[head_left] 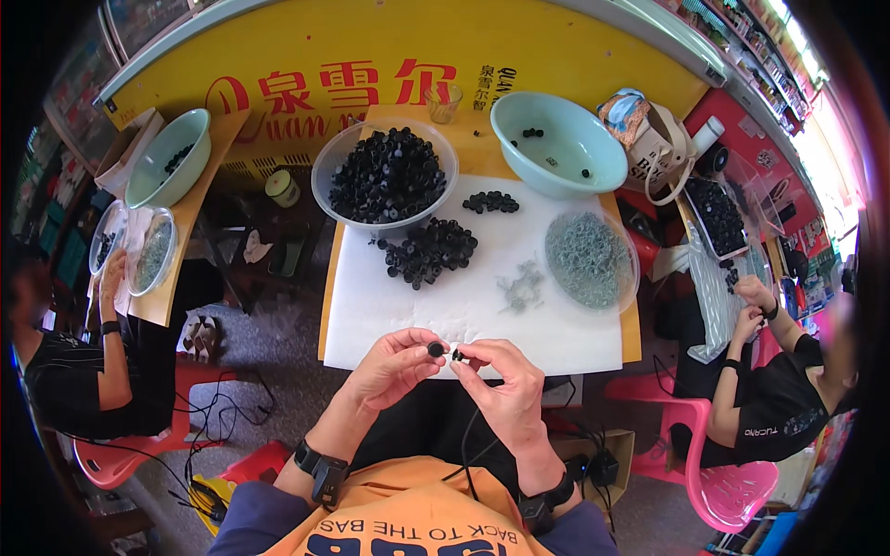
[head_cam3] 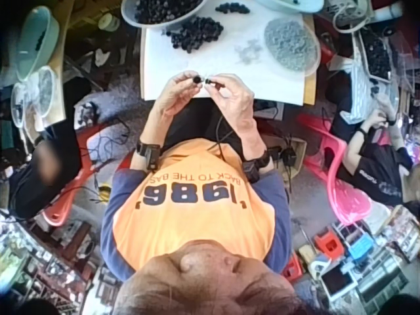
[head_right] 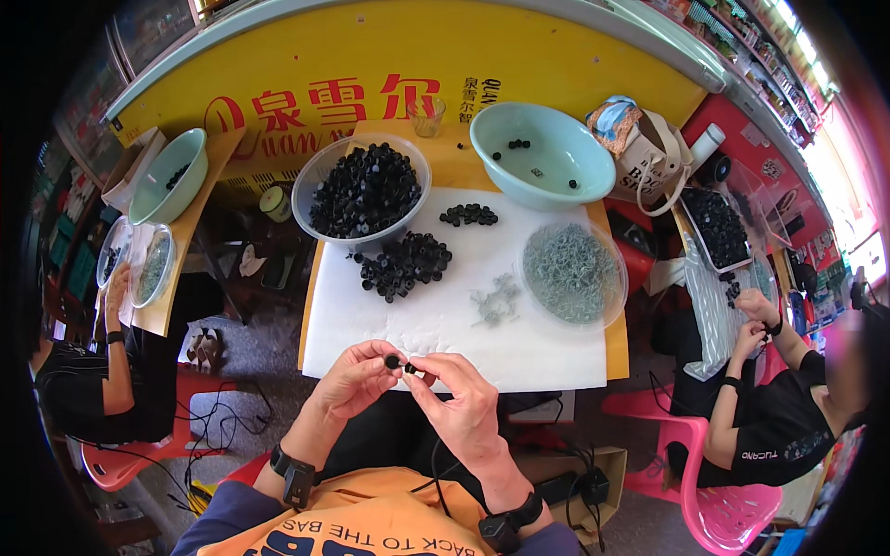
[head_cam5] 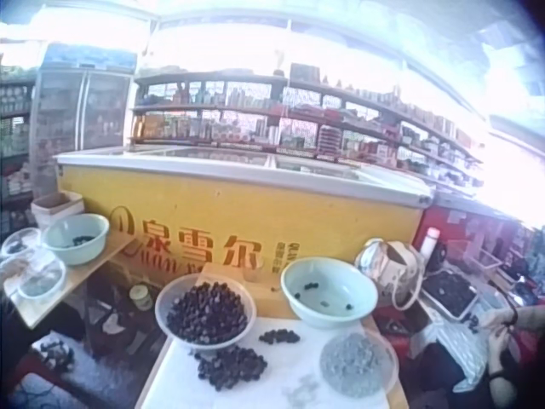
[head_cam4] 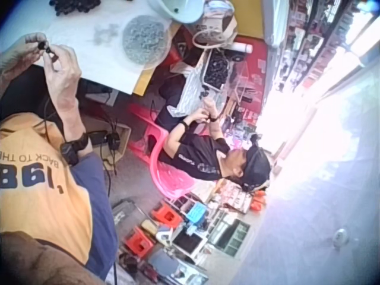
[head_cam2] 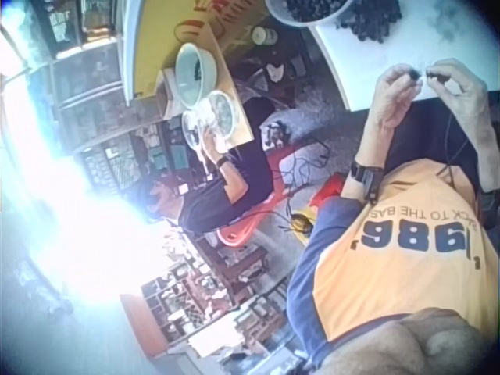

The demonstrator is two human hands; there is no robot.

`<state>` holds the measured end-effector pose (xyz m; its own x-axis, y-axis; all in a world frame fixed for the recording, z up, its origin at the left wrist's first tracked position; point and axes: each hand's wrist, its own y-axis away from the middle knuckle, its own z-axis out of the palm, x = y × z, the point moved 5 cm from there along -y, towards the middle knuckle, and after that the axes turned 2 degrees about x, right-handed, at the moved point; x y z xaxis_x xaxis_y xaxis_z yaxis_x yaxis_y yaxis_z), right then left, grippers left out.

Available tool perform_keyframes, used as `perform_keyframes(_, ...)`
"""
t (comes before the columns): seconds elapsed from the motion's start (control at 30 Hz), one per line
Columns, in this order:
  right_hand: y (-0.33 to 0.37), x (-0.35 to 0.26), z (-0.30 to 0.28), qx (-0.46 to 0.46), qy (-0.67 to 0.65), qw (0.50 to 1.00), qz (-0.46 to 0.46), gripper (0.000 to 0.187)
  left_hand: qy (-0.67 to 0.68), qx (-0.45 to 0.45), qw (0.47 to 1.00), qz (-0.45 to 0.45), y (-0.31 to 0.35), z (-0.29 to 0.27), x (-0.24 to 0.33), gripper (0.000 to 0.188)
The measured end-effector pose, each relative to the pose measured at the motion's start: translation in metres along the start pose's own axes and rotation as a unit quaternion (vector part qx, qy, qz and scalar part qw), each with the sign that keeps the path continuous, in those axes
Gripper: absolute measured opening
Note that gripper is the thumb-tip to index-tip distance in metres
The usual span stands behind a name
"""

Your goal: The person is assembling small white inserts into black plastic base components by hand at a table.

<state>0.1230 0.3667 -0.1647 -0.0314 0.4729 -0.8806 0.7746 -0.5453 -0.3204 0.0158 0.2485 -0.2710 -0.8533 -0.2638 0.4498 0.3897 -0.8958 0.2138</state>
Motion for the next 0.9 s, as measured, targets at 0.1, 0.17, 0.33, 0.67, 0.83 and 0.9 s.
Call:
perform_keyframes(0.1, 0.000, -0.001, 0.002, -0.005, 0.001, 1.000, 0.000, 0.023, -0.010, 0.000, 1.000, 0.003, 0.000, -0.001, 0.000, 0.019)
perform_keyframes(0.17, 0.000, 0.000, 0.002, -0.006, 0.003, 1.000, 0.002, 0.022, -0.022, -0.002, 1.000, 0.013, -0.001, 0.001, 0.000, 0.018)
perform_keyframes(0.33, 0.001, 0.005, 0.003, -0.011, 0.007, 1.000, 0.012, 0.022, -0.034, 0.001, 0.999, 0.020, -0.002, 0.004, 0.000, 0.017)
perform_keyframes(0.67, 0.004, 0.007, 0.006, -0.017, 0.012, 1.000, 0.009, 0.022, -0.068, -0.021, 0.996, 0.050, -0.002, 0.011, -0.001, 0.019)
perform_keyframes(0.83, 0.005, 0.008, 0.007, -0.013, 0.026, 1.000, 0.000, 0.023, -0.089, -0.005, 0.994, 0.059, -0.001, 0.007, -0.002, 0.020)
perform_keyframes(0.9, 0.005, 0.009, 0.007, -0.015, 0.023, 1.000, 0.005, 0.023, -0.098, 0.001, 0.993, 0.061, -0.001, 0.006, -0.002, 0.020)
